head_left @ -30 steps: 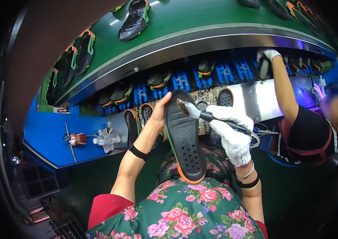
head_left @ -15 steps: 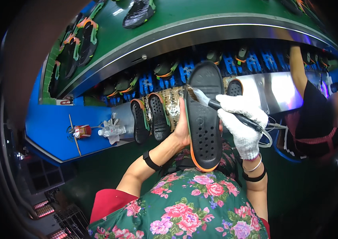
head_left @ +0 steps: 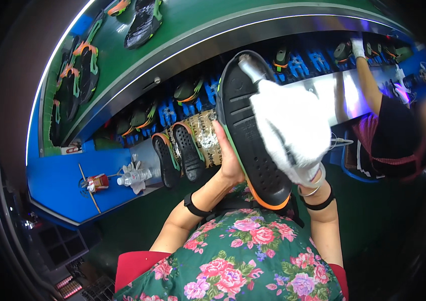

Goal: Using a brush to apply glue or adhesive to the edges and surfaces of shoe outsoles at a factory workstation.

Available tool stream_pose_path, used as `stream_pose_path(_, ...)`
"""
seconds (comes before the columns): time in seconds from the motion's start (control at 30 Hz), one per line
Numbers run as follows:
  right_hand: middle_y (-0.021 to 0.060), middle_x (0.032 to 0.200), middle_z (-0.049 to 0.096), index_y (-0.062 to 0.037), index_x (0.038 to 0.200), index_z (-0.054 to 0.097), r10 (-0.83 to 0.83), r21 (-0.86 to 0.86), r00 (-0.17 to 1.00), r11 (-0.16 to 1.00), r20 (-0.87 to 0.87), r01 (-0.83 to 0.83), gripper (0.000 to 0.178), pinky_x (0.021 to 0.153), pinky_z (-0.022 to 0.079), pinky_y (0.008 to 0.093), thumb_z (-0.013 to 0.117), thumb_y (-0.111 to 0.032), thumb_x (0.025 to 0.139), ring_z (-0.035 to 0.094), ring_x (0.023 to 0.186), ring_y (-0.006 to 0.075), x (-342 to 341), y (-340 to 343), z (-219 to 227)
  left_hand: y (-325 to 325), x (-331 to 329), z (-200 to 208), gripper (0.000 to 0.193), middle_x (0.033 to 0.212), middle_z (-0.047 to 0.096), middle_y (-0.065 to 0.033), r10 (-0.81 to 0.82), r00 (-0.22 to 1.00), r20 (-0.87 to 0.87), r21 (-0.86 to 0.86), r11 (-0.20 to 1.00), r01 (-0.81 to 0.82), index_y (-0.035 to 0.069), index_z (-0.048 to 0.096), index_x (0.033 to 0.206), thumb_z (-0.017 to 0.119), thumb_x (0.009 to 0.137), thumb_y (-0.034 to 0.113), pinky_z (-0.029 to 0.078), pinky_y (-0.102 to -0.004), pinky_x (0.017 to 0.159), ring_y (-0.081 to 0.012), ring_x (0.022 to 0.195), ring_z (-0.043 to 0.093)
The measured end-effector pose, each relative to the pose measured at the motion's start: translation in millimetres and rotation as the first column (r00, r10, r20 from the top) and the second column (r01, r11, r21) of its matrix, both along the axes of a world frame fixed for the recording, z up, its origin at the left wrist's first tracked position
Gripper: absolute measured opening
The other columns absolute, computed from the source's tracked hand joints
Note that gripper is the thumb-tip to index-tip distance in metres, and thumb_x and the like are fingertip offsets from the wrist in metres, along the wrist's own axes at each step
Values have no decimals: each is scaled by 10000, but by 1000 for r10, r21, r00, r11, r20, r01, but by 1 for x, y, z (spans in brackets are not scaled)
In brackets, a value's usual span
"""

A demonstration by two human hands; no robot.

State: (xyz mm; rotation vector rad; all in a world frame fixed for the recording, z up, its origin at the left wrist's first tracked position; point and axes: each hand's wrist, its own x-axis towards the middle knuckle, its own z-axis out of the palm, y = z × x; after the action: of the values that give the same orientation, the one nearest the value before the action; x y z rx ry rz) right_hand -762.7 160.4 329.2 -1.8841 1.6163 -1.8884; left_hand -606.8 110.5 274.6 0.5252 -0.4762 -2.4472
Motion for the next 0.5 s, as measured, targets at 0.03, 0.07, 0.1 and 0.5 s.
stream_pose_path(0.03,151,1138,774,-20,1096,775,11,0,1000,1000,-25,-11,297,884,585,386,766,34,804,747,987,296,2,1,-3,5,-6,8,1081,1481,579,-94,60,941,332,-113,993,-23,103,462,1551,231,900,936,460,-436,1138,-260,1324,575)
stream_pose_path(0.07,149,1143,773,-23,1106,775,35,-9,998,999,-55,-35,305,885,584,386,764,29,806,745,990,297,6,2,-6,4,-3,3,1116,1518,544,-100,51,927,371,-197,980,24,107,427,1572,245,875,959,431,-438,1165,-259,1364,539)
stream_pose_path(0.1,146,1148,772,-26,1115,775,59,-16,996,998,-64,-60,312,886,583,387,763,23,807,744,992,298,9,2,-10,3,2,-8,1148,1518,544,-114,71,895,441,-227,973,35,103,438,1564,233,853,981,424,-453,1171,-278,1372,538)
stream_pose_path(0.5,123,1190,759,-58,1202,772,69,-57,992,996,-102,-75,407,849,580,382,777,-57,795,719,1018,295,2,-2,-12,-26,13,-48,1090,1528,533,-85,89,896,436,-211,978,6,152,416,1579,226,875,962,391,-491,1194,-295,1386,527)
